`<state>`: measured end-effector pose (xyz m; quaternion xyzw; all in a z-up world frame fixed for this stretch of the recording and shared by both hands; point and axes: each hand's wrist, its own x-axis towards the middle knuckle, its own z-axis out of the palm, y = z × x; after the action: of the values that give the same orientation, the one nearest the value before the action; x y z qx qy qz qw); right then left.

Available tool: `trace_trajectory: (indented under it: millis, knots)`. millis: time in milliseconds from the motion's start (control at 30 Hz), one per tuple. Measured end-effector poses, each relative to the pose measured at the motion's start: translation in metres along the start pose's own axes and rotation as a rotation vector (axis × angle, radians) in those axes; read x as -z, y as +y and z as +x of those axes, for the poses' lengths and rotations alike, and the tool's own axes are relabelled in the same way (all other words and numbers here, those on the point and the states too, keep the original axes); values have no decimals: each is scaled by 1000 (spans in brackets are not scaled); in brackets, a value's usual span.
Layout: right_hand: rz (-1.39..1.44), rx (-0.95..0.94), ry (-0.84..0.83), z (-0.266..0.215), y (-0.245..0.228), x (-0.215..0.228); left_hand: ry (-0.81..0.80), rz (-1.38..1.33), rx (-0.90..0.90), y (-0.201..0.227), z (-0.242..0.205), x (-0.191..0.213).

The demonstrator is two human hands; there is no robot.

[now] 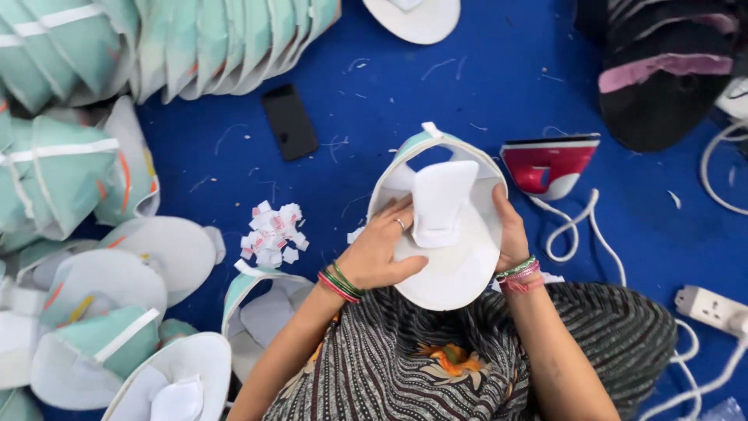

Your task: Ironing labels onto the interior of shoe upper components in a factory setting.

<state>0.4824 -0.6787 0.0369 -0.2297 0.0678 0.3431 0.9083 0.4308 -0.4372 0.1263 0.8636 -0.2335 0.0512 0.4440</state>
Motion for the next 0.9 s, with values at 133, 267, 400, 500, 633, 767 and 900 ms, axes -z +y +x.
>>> trace_trajectory:
  millis: [133, 267, 400, 500, 633, 767, 900]
  knots:
    - [-332, 77, 283, -11, -11, 22, -14, 357, -134, -19, 1, -28]
    - [-1397, 109, 541, -44, -29, 6, -359, 287, 251, 15, 23, -39]
    - [-1680, 704, 654, -73, -18, -62, -512, 164, 514, -19, 31, -88]
    - [-1734, 513, 320, -58, 24, -39, -272, 249, 510, -61, 43, -112]
    - [-2310, 521, 45, -33, 82, 43, 273, 266, 363, -82, 12, -99]
    - [-2272, 460, -3, -16, 85, 89, 478, 272, 353, -118, -88, -56]
    - [-2357, 443, -3, -9, 87, 116, 155, 513, 853, -136, -204, -16]
